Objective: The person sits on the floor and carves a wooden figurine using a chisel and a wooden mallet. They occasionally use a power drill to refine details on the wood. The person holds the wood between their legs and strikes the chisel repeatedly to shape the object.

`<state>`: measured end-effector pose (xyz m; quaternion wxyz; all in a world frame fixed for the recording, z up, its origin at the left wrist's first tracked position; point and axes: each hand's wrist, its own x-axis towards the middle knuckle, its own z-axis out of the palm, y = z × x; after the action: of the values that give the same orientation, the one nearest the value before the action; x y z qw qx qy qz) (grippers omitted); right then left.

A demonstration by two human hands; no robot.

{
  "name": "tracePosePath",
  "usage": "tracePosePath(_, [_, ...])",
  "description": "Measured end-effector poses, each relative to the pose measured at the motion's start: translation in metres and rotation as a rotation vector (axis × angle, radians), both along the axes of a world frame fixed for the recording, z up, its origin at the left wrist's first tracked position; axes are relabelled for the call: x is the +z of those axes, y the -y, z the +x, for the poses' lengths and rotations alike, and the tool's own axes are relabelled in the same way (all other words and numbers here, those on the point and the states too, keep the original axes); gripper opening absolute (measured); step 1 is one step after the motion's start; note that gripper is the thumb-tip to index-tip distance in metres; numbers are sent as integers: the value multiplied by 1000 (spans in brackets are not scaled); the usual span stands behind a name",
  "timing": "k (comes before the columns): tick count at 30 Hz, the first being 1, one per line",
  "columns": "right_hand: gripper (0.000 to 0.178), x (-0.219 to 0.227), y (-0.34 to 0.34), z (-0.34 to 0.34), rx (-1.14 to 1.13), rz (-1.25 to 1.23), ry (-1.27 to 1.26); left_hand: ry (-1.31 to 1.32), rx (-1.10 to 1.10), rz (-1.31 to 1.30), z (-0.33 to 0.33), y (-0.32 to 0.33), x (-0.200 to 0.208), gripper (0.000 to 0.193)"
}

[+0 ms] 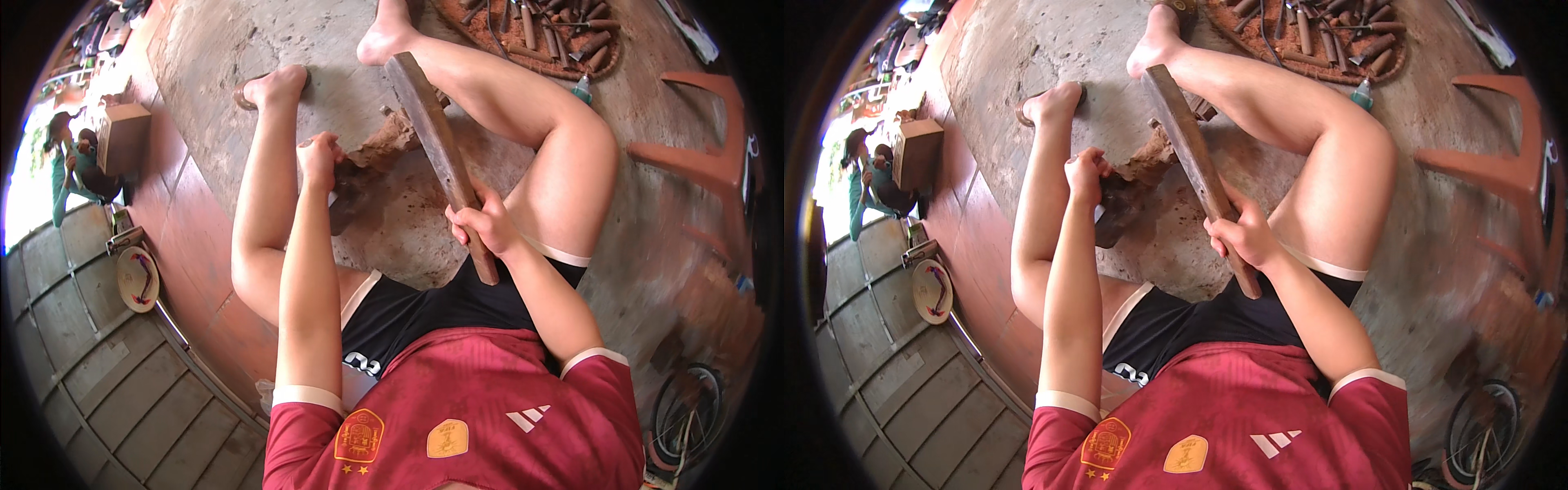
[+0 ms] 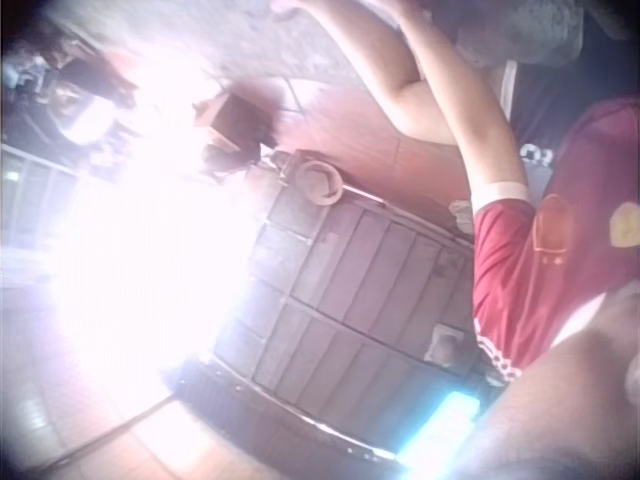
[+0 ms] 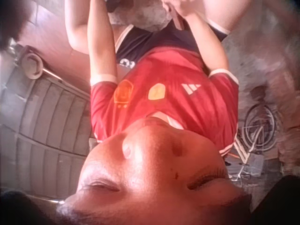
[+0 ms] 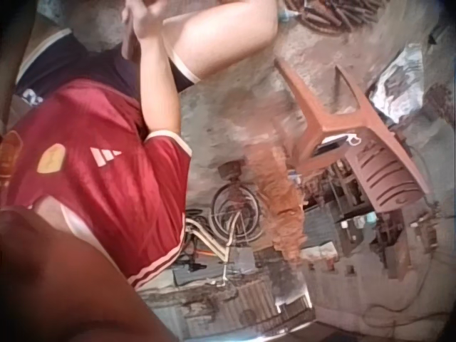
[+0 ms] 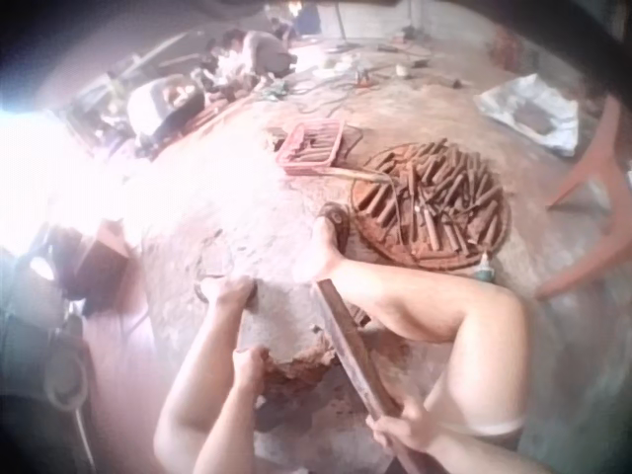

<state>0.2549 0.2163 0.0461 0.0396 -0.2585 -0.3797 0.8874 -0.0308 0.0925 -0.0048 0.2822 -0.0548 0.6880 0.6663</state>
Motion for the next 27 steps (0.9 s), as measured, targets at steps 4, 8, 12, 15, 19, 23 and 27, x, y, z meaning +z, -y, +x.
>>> tracePosePath(4, [52, 4, 0, -2, 2, 1, 30, -218, -203, -123, 31, 9, -6, 21])
tracePosePath(8, [51, -5, 2, -4, 23, 1, 41, -624, -399, -199, 56, 26, -37, 27])
tracePosePath(12, [75, -11, 3, -6, 23, -28, 53, -640, -432, -219, 52, 29, -38, 26])
tracePosePath(15, [77, -12, 4, -7, 32, 18, 53, -614, -426, -266, 54, 23, -30, 27])
tracePosePath(19, [72, -10, 10, -10, 57, 86, 55, -664, -305, -196, 59, 19, -33, 29])
tracePosePath(23, [65, -13, 11, -9, 106, 76, 73, -732, -284, -197, 61, 14, -25, 28])
tracePosePath(27, [60, -14, 15, -8, 63, 71, 93, -770, -277, -220, 63, 13, -21, 29])
